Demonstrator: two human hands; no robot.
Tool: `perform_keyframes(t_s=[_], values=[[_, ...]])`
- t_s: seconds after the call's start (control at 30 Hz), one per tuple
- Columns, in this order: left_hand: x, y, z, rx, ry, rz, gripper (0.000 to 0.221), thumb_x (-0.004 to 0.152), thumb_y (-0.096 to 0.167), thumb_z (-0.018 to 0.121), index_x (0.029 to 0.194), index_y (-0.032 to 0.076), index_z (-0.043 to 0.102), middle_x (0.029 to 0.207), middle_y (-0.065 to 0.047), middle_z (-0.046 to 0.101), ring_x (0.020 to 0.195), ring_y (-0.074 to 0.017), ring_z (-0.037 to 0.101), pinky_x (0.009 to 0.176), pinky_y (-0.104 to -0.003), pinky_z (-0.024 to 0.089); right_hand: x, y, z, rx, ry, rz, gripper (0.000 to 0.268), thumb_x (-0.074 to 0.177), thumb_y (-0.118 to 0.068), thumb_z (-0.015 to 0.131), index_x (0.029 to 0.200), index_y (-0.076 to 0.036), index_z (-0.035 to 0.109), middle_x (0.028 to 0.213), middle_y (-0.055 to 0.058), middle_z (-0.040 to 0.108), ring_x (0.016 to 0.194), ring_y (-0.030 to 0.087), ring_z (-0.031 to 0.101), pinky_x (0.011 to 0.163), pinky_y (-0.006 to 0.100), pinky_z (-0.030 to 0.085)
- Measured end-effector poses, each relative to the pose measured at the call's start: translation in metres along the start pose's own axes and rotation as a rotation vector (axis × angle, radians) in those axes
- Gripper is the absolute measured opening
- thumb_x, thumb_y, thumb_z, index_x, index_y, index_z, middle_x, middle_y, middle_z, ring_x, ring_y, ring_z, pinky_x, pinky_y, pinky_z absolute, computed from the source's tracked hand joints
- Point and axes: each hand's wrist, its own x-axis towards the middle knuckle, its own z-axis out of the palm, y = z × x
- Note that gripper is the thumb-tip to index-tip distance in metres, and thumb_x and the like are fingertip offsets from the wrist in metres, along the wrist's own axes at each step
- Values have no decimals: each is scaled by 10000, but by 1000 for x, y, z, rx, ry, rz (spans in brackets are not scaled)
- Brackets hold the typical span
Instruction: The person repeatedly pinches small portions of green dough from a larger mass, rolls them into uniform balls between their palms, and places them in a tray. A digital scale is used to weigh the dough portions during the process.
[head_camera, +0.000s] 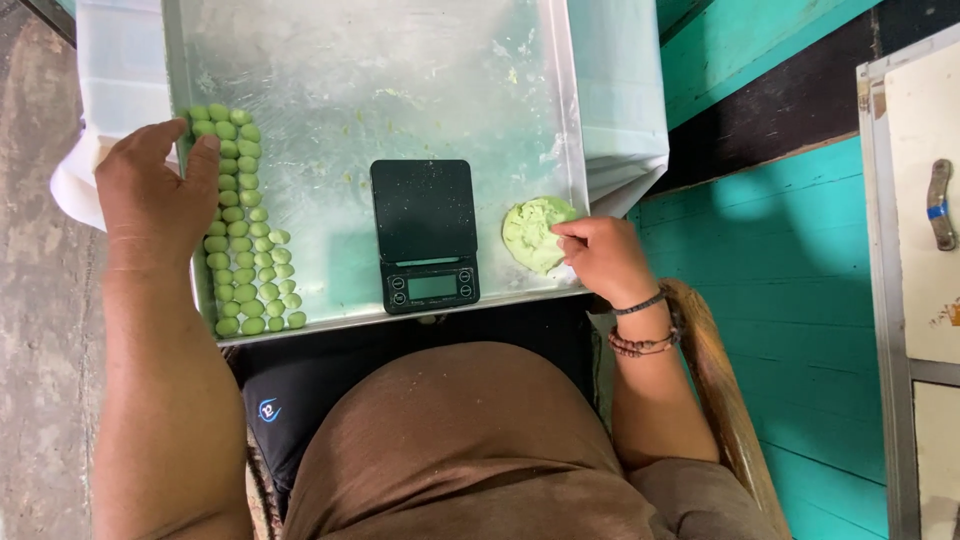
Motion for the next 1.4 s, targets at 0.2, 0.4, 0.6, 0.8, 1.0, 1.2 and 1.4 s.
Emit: perform_keyframes(t_s=[0.2, 0.4, 0.6, 0.8, 1.0, 1.2, 1.4], values=[[3, 3, -3, -1, -4, 21, 341, 1167, 183, 724, 1291, -133, 754, 1113, -239, 767, 859, -362, 682, 764, -494, 552, 30, 51, 29, -338, 35, -326, 485, 721, -123, 872, 1190, -110, 746, 1122, 111, 703, 987, 281, 664, 876, 418, 545], [1, 1, -1, 10, 44, 73, 313, 1155, 141, 766, 1270, -150, 760, 1106, -251, 777, 852, -364, 708, 813, -491, 584, 38, 29, 33, -182, 210, -260, 132, 722, -53, 719, 796, -94, 820, 871, 40, 794, 724, 155, 744, 606, 283, 625], [3, 11, -4, -3, -35, -24, 359, 1153, 193, 710, 1289, -137, 736, 1144, -270, 759, 938, -415, 702, 821, -530, 561, 38, -29, 9, 72, 146, -3, 140, 872, -53, 705, 770, -108, 783, 781, 64, 778, 533, 198, 730, 405, 227, 531], [4, 13, -4, -5, -90, -93, 397, 1146, 233, 674, 1313, -124, 719, 1164, -269, 746, 1016, -439, 681, 861, -546, 541, 39, -51, -19, 197, 54, 79, 239, 911, -37, 579, 1045, -28, 775, 706, 137, 734, 598, 139, 707, 729, 280, 623], [6, 23, -9, 1, -116, -130, 413, 1141, 260, 673, 1321, -109, 719, 1197, -263, 744, 806, -380, 680, 830, -546, 545, 61, 2, -9, -189, 44, -178, 366, 725, -28, 796, 1078, -126, 798, 1147, 88, 749, 903, 195, 720, 805, 295, 591], [10, 30, -14, -25, -174, -211, 446, 1130, 309, 648, 1331, -86, 695, 1274, -266, 706, 1100, -462, 647, 932, -552, 498, 73, 19, 4, -302, 150, -297, 116, 685, -78, 828, 797, -103, 815, 793, 41, 779, 714, 156, 736, 615, 296, 597], [10, 32, -15, -12, -190, -289, 455, 1131, 346, 676, 1361, -45, 708, 944, -241, 755, 851, -426, 693, 790, -537, 557, 47, -16, -8, -64, 272, -255, 114, 738, -33, 689, 792, -63, 785, 606, 66, 712, 513, 98, 646, 424, 221, 484]])
